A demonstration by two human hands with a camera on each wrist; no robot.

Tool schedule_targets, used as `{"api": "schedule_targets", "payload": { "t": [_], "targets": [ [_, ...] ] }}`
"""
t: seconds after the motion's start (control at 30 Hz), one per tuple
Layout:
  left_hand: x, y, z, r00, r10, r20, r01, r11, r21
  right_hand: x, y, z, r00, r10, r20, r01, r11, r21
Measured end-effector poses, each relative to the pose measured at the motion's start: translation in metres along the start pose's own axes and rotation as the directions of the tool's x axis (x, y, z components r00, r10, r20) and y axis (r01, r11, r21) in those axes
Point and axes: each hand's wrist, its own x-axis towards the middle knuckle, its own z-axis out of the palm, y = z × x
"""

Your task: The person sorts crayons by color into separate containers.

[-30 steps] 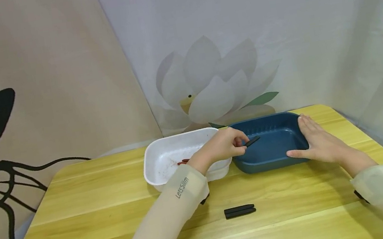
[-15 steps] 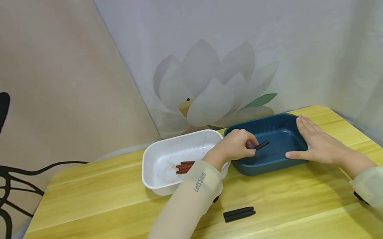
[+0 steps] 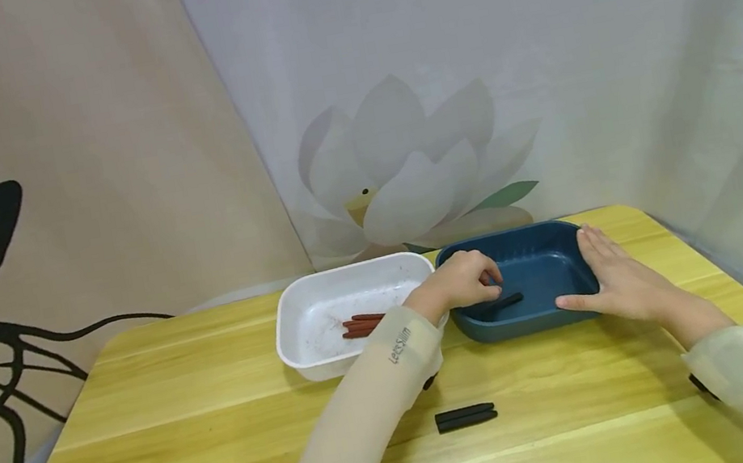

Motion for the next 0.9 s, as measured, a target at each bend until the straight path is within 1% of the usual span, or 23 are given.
{"api": "schedule_targets", "payload": {
  "t": [0.07,0.17,0.33,0.43,0.53,0.7,0.83,0.9],
  "targets": [
    [-0.003,0.0,-0.001,1.0,0.003,-0.001,-0.003,1.0,-0.02,0.0,-0.001,0.0,1.0,-0.001,0.0,0.001,1.0,0.0],
    [-0.011,0.002,-0.006,1.0,0.028,-0.013,-0.028,0.999,-0.033,0.0,-0.001,-0.001,1.0,-0.001,0.0,0.001,1.0,-0.004],
    [-0.031,0.011,-0.019,0.992,0.116,-0.057,-0.117,0.993,-0.011,0.001,-0.001,-0.002,1.0,-0.003,-0.003,0.003,1.0,-0.001],
    [-0.046,0.016,-0.024,0.985,0.157,-0.075,-0.156,0.988,0.011,0.002,-0.001,-0.002,1.0,-0.009,-0.006,0.009,1.0,-0.002],
    [-0.062,0.02,-0.027,0.982,0.17,-0.08,-0.168,0.985,0.034,0.003,-0.002,0.0,1.0,-0.016,-0.007,0.016,1.0,-0.005],
    [-0.089,0.025,-0.028,0.984,0.157,-0.079,-0.155,0.987,0.036,0.003,-0.002,0.002,1.0,-0.022,-0.003,0.022,1.0,-0.004],
    [-0.109,0.028,-0.025,0.982,0.163,-0.089,-0.163,0.987,0.012,0.001,-0.001,0.001,1.0,-0.019,-0.002,0.019,1.0,0.003],
    [-0.118,0.03,-0.021,0.98,0.175,-0.092,-0.174,0.985,0.016,0.0,0.0,0.0,1.0,-0.019,-0.006,0.019,1.0,0.006]
  ]
}}
